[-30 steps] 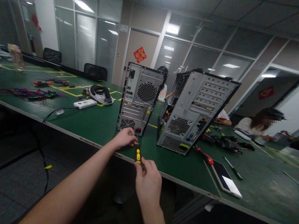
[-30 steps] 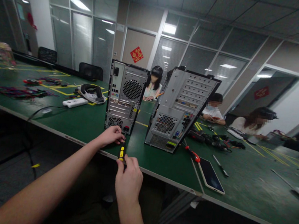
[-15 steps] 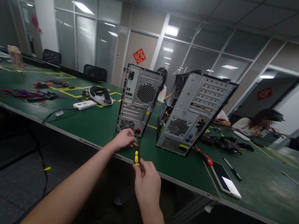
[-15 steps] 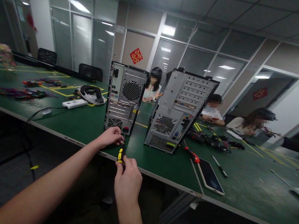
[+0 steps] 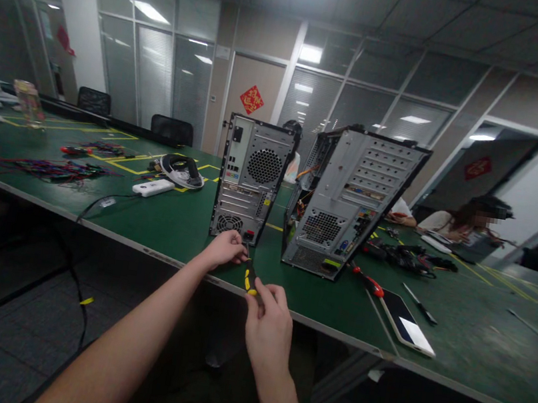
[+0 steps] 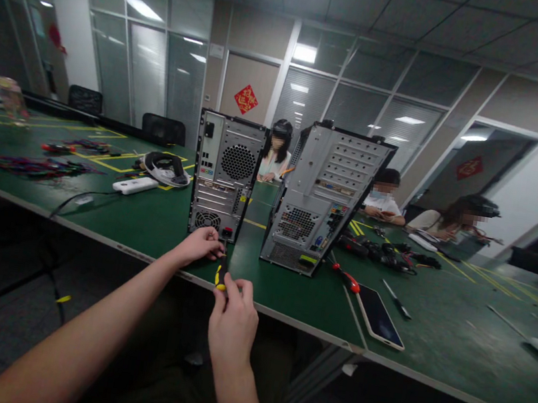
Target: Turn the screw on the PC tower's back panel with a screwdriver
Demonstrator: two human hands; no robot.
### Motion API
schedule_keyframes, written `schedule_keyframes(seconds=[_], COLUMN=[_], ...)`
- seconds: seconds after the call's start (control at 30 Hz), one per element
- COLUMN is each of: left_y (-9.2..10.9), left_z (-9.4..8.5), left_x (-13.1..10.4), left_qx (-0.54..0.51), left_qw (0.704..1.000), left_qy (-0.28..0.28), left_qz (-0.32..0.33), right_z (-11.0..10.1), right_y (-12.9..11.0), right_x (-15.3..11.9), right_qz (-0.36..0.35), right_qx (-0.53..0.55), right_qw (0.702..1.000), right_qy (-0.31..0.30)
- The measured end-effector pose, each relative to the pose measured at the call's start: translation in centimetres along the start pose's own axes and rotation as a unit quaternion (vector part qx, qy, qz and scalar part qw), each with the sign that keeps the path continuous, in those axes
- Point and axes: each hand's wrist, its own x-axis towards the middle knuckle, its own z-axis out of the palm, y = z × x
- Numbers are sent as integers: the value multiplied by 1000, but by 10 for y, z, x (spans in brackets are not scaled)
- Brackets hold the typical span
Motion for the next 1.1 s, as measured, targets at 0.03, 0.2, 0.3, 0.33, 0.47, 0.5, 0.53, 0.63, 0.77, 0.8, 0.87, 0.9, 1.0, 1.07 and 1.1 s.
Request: schedule_keyframes(seconds=[0.03, 0.2, 0.3, 0.33, 0.47, 0.5, 0.53, 0.63, 0.77, 0.8, 0.87, 0.9, 1.0, 1.07, 1.1], left_y=[0, -2, -1, -1, 1, 1, 1, 0, 0, 0, 1, 1, 1, 0, 0], left_z=[0, -1, 0, 0, 0, 0, 0, 0, 0, 0, 0, 0, 0, 0, 0], left_x=[0, 1, 1, 1, 0, 0, -1, 0, 0, 0, 0, 0, -1, 0, 0], left_qx=[1, 1, -1, -2, 2, 3, 5, 8, 5, 4, 1, -1, -5, -2, -1], left_qw=[1000, 1000, 1000, 1000, 1000, 1000, 1000, 1000, 1000, 1000, 1000, 1000, 1000, 1000, 1000], left_qy=[0, 1, -3, -2, 0, 1, 1, 5, 2, 1, -1, -1, -1, -1, 0], left_qz=[2, 5, -1, -3, -4, -3, -1, 4, 3, 1, 0, -1, -1, 0, 1], right_z=[1, 3, 1, 0, 0, 0, 1, 4, 4, 3, 2, 2, 1, 2, 3], right_y=[1, 1, 0, -1, 0, 0, 1, 1, 2, 2, 2, 2, 2, 2, 2], right_x=[0, -1, 0, 0, 0, 0, 0, 0, 0, 0, 0, 0, 0, 0, 1], right_qz=[3, -7, -16, -18, -18, -14, -10, -1, -6, -9, -17, -20, -17, -8, -5], right_qx=[-1, 3, -1, -3, -12, -12, -11, -3, 14, 18, 15, 10, -6, -9, -10], right_qw=[1000, 1000, 1000, 1000, 1000, 1000, 1000, 1000, 1000, 1000, 1000, 1000, 1000, 1000, 1000], right_qy=[-3, -4, 0, 3, 5, 3, 0, -5, 3, 7, 15, 18, 19, 16, 13])
